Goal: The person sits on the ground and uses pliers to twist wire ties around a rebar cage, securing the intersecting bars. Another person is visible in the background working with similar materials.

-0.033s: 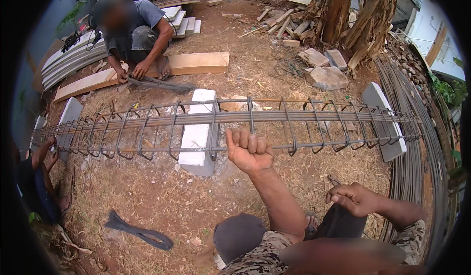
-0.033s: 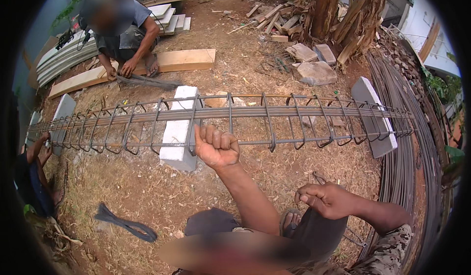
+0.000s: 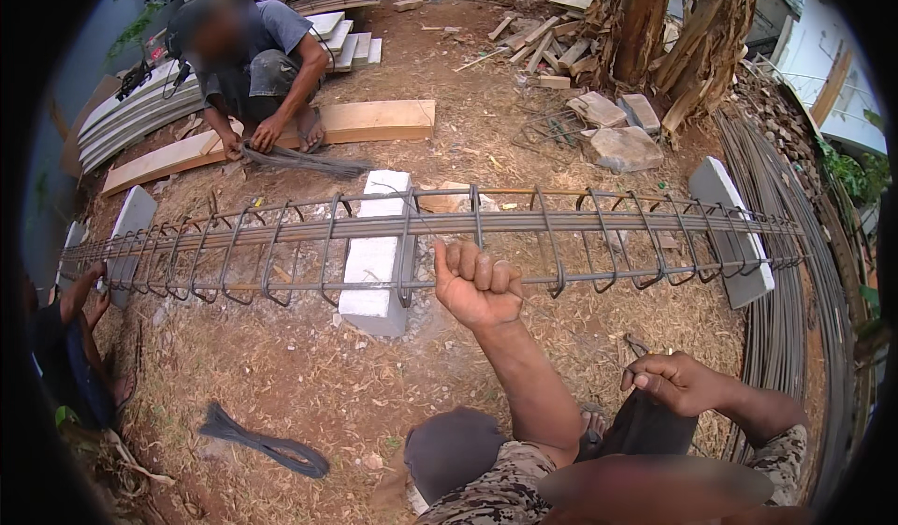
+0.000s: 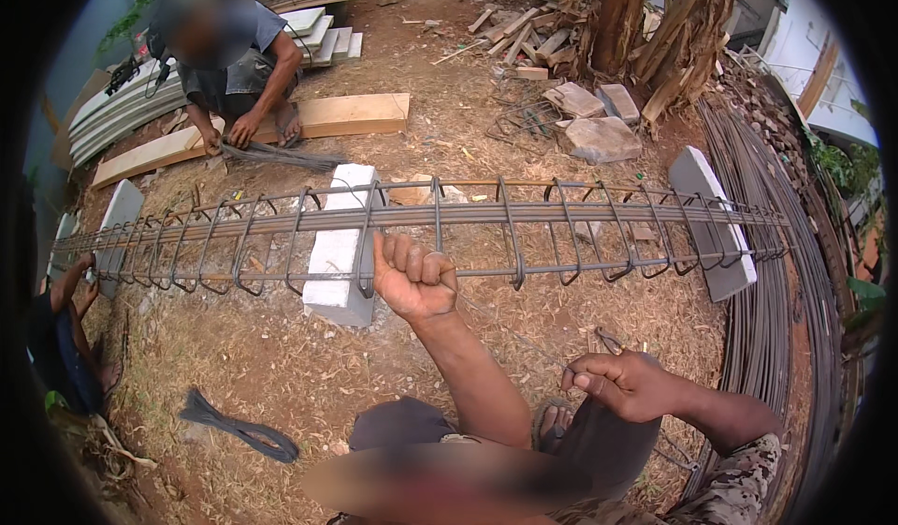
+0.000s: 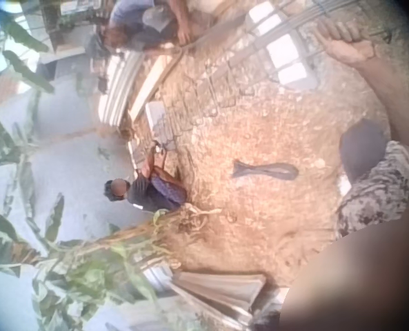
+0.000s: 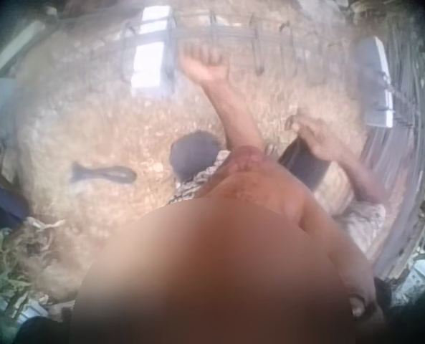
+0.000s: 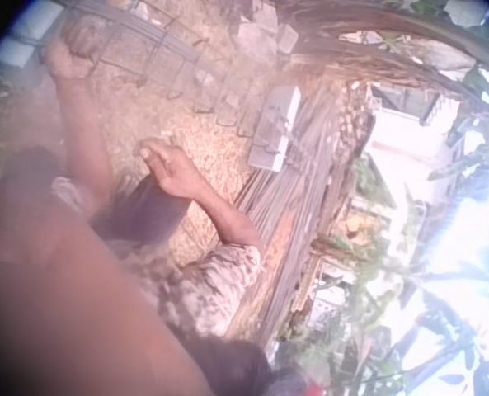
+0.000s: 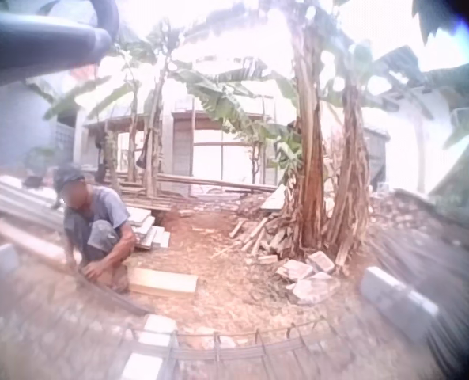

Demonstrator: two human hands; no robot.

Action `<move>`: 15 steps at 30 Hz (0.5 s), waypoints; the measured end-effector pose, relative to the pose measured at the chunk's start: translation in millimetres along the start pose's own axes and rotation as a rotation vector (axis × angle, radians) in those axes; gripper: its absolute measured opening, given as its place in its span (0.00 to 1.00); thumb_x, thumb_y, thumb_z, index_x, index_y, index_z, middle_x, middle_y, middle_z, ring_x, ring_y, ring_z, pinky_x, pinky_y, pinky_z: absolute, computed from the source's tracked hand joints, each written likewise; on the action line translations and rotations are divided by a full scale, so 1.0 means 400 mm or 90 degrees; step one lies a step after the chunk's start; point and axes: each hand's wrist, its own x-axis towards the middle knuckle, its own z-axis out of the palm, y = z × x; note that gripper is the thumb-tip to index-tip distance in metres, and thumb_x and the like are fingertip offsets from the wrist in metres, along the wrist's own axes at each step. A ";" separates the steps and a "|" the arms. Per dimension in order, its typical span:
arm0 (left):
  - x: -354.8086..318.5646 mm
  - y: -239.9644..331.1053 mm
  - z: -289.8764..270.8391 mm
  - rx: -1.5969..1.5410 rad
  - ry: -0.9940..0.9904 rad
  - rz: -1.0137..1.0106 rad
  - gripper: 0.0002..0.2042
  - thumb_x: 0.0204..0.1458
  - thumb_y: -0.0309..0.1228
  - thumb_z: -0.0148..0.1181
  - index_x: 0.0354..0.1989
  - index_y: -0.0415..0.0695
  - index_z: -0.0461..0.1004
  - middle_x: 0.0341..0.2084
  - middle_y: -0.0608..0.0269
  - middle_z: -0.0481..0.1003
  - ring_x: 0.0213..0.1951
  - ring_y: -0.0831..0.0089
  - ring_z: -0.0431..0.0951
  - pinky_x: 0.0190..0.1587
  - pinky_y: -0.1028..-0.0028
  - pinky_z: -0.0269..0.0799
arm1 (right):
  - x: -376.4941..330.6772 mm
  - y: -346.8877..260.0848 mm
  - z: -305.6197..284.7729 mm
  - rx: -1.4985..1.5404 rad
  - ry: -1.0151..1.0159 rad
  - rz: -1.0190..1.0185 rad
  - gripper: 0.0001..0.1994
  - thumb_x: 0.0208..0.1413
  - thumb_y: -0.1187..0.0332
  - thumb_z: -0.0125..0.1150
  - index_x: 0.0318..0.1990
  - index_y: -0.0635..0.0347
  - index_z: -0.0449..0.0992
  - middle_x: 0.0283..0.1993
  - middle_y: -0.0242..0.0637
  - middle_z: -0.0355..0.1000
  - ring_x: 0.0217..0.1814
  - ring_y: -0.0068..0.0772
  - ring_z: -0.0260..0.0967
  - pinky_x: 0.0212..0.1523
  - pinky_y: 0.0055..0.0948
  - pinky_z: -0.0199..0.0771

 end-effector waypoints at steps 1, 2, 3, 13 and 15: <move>0.014 -0.003 0.004 0.042 -0.081 -0.045 0.21 0.69 0.44 0.38 0.20 0.53 0.54 0.14 0.76 0.48 0.13 0.83 0.43 0.13 0.79 0.38 | -0.012 0.002 0.008 0.112 -0.048 0.059 0.13 0.67 0.65 0.49 0.52 0.61 0.74 0.34 0.47 0.76 0.36 0.47 0.77 0.38 0.37 0.75; 0.028 -0.019 0.010 0.102 0.034 0.051 0.21 0.69 0.46 0.38 0.22 0.52 0.56 0.15 0.75 0.50 0.14 0.83 0.45 0.14 0.80 0.41 | -0.008 0.003 0.014 0.057 0.054 0.025 0.13 0.67 0.65 0.49 0.52 0.62 0.74 0.35 0.47 0.76 0.37 0.47 0.77 0.38 0.36 0.75; 0.040 -0.045 0.017 0.181 0.138 0.124 0.20 0.69 0.47 0.38 0.24 0.51 0.58 0.16 0.75 0.52 0.15 0.83 0.48 0.15 0.81 0.44 | 0.000 0.002 0.019 0.010 0.125 -0.035 0.14 0.67 0.65 0.49 0.53 0.63 0.74 0.35 0.47 0.76 0.38 0.47 0.77 0.39 0.36 0.74; 0.011 -0.200 0.025 0.451 0.405 0.268 0.19 0.67 0.51 0.42 0.27 0.53 0.58 0.17 0.77 0.55 0.16 0.84 0.51 0.15 0.80 0.46 | 0.176 -0.036 -0.004 -0.480 0.365 -0.113 0.16 0.58 0.69 0.57 0.53 0.60 0.72 0.38 0.46 0.76 0.38 0.48 0.77 0.35 0.41 0.76; 0.026 -0.159 0.019 0.474 0.376 0.410 0.19 0.66 0.51 0.44 0.26 0.54 0.56 0.16 0.77 0.53 0.16 0.84 0.49 0.15 0.80 0.44 | 0.149 -0.078 -0.004 -0.594 0.270 -0.079 0.18 0.54 0.70 0.59 0.54 0.59 0.71 0.35 0.42 0.75 0.35 0.43 0.78 0.31 0.39 0.76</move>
